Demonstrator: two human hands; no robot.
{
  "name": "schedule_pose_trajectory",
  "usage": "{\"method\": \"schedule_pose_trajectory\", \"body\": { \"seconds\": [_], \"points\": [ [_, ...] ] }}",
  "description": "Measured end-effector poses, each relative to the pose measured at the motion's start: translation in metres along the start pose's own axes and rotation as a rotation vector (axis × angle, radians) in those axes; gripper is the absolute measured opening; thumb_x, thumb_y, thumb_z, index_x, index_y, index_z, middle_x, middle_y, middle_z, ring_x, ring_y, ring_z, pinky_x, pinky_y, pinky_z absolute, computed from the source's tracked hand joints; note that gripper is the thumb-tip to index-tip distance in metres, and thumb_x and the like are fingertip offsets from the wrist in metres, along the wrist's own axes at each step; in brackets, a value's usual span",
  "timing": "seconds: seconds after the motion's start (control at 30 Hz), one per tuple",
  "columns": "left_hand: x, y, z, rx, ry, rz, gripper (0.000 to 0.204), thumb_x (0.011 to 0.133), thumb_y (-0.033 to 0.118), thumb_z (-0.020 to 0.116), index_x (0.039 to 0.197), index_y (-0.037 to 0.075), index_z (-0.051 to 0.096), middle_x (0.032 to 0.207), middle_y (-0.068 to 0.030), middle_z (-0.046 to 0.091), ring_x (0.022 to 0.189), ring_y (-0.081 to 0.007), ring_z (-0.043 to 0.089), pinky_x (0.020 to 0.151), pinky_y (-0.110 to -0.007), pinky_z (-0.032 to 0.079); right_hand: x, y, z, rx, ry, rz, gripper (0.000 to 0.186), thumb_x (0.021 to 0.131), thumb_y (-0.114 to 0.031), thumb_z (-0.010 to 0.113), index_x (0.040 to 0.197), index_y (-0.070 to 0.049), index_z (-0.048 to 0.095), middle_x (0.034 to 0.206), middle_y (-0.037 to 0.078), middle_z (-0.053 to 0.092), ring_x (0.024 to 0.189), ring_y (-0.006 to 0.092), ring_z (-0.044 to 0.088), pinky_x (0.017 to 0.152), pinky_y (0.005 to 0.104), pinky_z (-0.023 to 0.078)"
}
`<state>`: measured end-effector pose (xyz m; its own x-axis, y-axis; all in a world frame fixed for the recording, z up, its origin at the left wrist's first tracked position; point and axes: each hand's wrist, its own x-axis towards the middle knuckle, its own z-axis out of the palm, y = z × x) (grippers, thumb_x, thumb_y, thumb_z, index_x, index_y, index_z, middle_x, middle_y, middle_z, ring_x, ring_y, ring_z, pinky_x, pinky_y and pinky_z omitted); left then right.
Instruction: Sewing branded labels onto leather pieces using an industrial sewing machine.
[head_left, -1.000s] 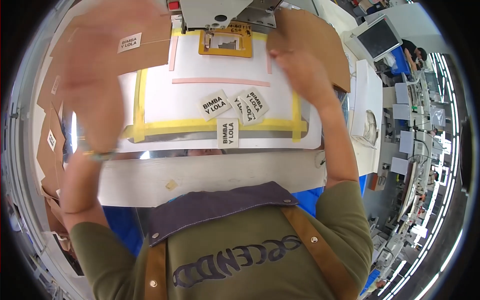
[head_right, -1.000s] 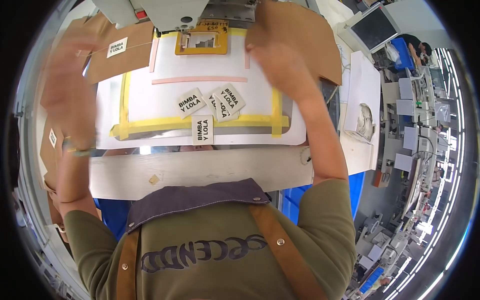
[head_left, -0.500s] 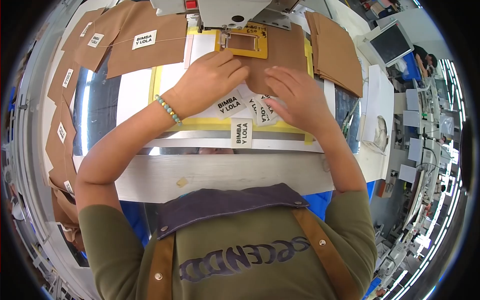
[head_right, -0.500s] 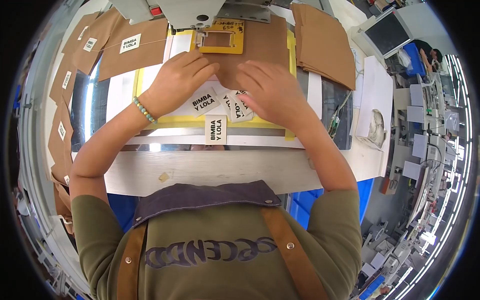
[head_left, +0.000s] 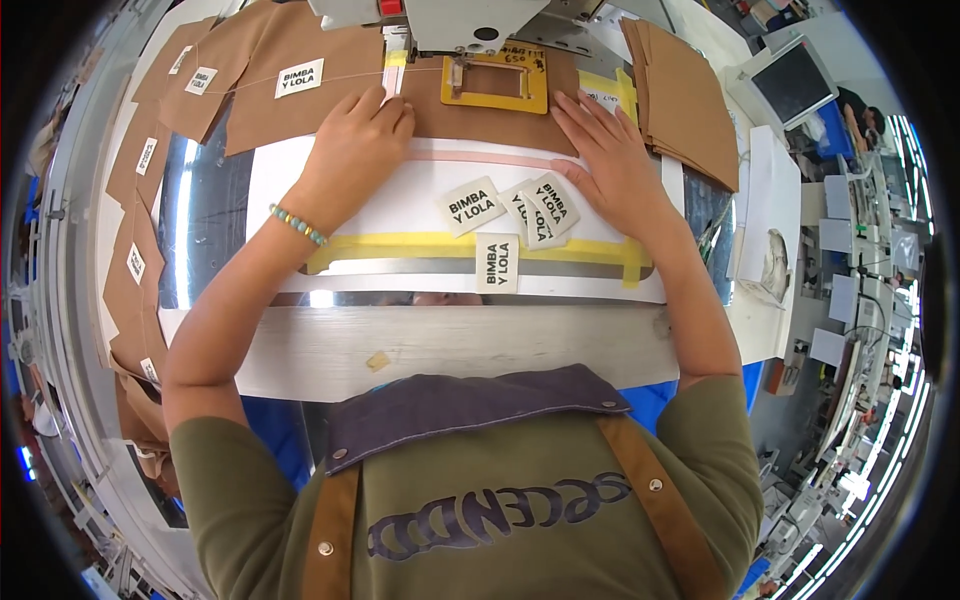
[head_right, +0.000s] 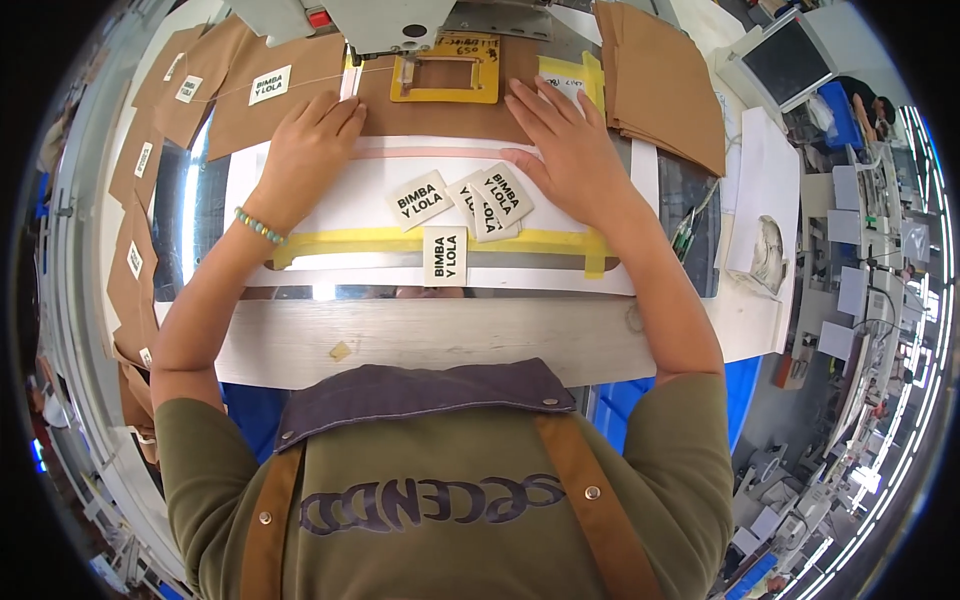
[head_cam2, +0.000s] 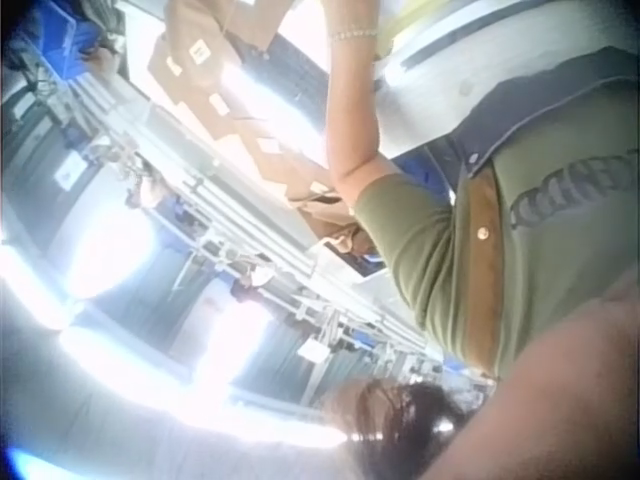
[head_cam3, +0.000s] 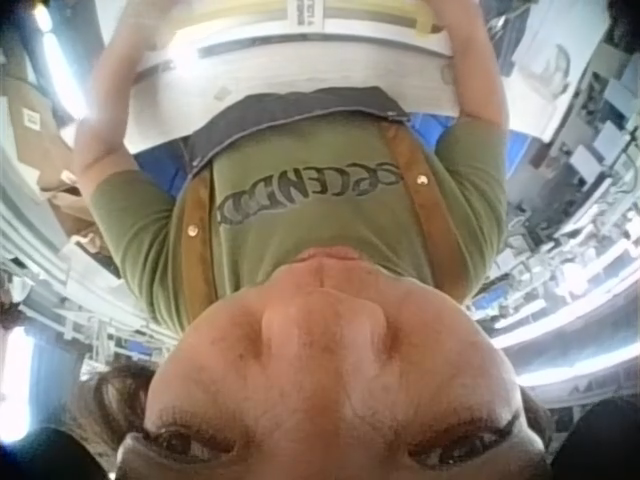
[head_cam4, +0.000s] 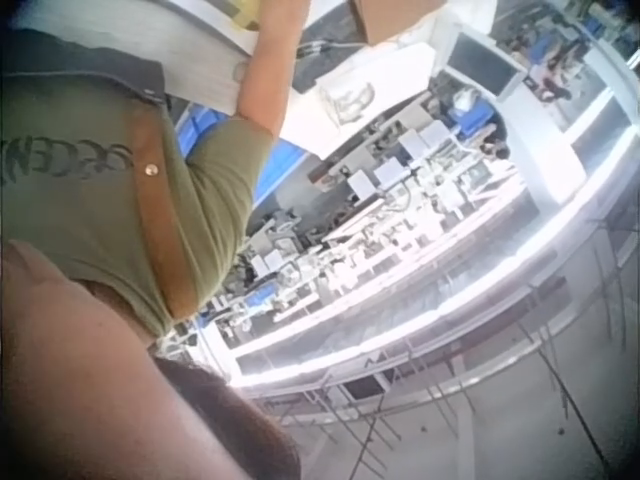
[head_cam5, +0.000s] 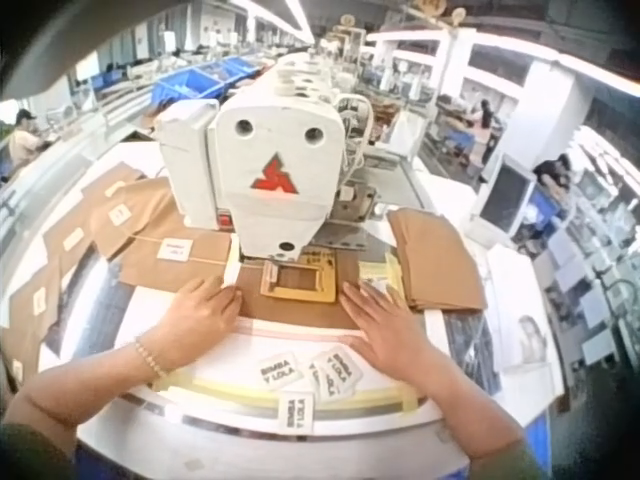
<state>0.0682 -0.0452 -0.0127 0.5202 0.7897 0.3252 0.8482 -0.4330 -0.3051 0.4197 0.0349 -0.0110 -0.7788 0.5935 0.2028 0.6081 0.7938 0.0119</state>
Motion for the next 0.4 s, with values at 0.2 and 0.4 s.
{"method": "schedule_pose_trajectory", "body": {
  "seconds": [0.2,0.4],
  "points": [
    [-0.020,0.027,-0.029,-0.194,0.044,-0.090,0.053,0.091,0.012,0.073,0.143,0.003,0.066,0.154,-0.0088,0.062,0.140,-0.0336,0.057,0.114,-0.044,0.051,-0.005,0.001,-0.006,0.100,-0.031,0.015,0.069,0.112,-0.049,0.053,0.166,-0.007,0.043,0.174,0.011,0.041,0.165,0.0338,0.027,0.134,0.0606,0.018],
    [-0.040,0.026,-0.021,-0.424,-0.077,-0.165,0.057,0.101,0.024,0.074,0.153,0.005,0.060,0.169,-0.0101,0.049,0.154,-0.0382,0.045,0.122,-0.048,0.044,-0.020,-0.001,-0.014,0.132,-0.157,0.004,0.071,0.113,-0.050,0.051,0.168,-0.007,0.039,0.179,0.009,0.031,0.167,0.0334,0.020,0.135,0.0603,0.013]
  ]
}}
